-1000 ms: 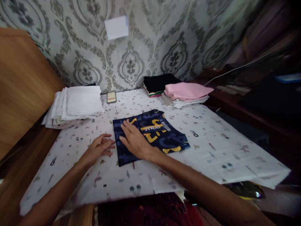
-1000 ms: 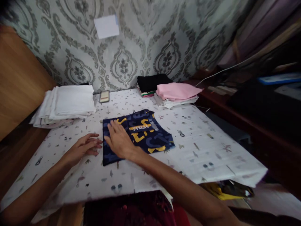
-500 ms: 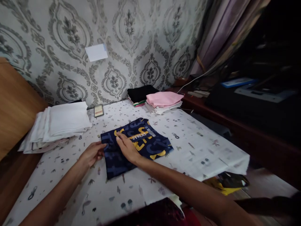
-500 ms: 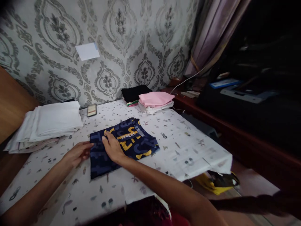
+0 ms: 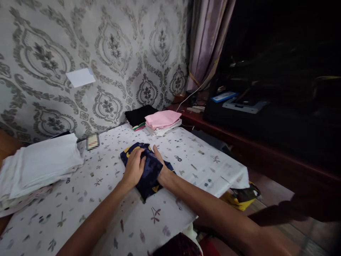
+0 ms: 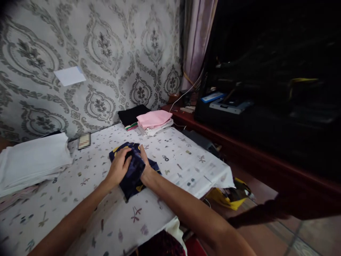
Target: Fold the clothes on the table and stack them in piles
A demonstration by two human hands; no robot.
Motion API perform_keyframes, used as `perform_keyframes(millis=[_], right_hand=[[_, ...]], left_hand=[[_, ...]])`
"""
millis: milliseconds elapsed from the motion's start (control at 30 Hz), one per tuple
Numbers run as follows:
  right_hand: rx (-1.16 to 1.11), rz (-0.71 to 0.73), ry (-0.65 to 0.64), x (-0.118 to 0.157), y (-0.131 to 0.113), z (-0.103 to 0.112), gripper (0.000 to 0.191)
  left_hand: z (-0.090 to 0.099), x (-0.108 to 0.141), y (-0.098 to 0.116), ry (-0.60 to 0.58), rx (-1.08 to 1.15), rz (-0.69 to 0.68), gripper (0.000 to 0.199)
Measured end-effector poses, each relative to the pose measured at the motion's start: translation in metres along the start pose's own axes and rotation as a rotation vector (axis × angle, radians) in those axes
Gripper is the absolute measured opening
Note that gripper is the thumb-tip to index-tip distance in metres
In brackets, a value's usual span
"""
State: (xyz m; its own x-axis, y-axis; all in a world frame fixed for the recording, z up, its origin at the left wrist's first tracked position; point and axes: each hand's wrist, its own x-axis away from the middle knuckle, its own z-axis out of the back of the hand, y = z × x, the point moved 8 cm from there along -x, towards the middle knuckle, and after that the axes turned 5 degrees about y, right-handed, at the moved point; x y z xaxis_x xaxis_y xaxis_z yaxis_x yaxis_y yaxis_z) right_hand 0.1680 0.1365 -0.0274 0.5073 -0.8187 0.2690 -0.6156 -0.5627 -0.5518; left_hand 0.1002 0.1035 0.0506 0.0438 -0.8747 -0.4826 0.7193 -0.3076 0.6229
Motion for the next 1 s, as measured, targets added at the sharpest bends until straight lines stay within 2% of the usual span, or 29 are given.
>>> perform_keyframes(millis=[33,100,233,400,533,633,700,767,900,1000], right_hand=[[-0.015,-0.010,0.026,-0.002,-0.002,0.004,0.056],[-0.006,-0.027,0.044,-0.004,-0.006,0.006,0.058],[0.062,-0.019,0.022,-0.006,-0.019,0.004,0.063],[0.224,-0.053,0.067,-0.009,-0.029,0.016,0.059],[0.411,0.058,0.174,-0.009,-0.049,0.036,0.049],[0.619,0.249,0.207,-0.002,-0.072,0.043,0.040],[0.847,0.434,0.189,0.006,-0.087,0.035,0.038],[1.119,0.579,0.121,0.012,-0.091,0.014,0.040],[1.530,0.595,-0.061,-0.004,-0.064,-0.034,0.042],[1.710,0.594,-0.075,-0.024,-0.047,-0.055,0.042]], left_hand=[[-0.008,0.004,0.002,-0.009,-0.083,-0.073,0.030],[-0.020,0.008,0.000,-0.035,-0.198,-0.121,0.036],[-0.037,0.007,-0.004,-0.102,-0.297,-0.107,0.043],[-0.048,0.008,-0.007,-0.188,-0.366,-0.056,0.049],[-0.055,0.011,-0.007,-0.272,-0.415,-0.040,0.053],[-0.060,0.013,-0.004,-0.332,-0.449,-0.062,0.055],[-0.063,0.014,-0.001,-0.355,-0.462,-0.086,0.056],[-0.064,0.015,0.003,-0.360,-0.456,-0.112,0.056],[-0.054,0.016,0.015,-0.342,-0.377,-0.201,0.044],[-0.021,0.009,0.009,-0.263,-0.339,-0.213,0.030]])
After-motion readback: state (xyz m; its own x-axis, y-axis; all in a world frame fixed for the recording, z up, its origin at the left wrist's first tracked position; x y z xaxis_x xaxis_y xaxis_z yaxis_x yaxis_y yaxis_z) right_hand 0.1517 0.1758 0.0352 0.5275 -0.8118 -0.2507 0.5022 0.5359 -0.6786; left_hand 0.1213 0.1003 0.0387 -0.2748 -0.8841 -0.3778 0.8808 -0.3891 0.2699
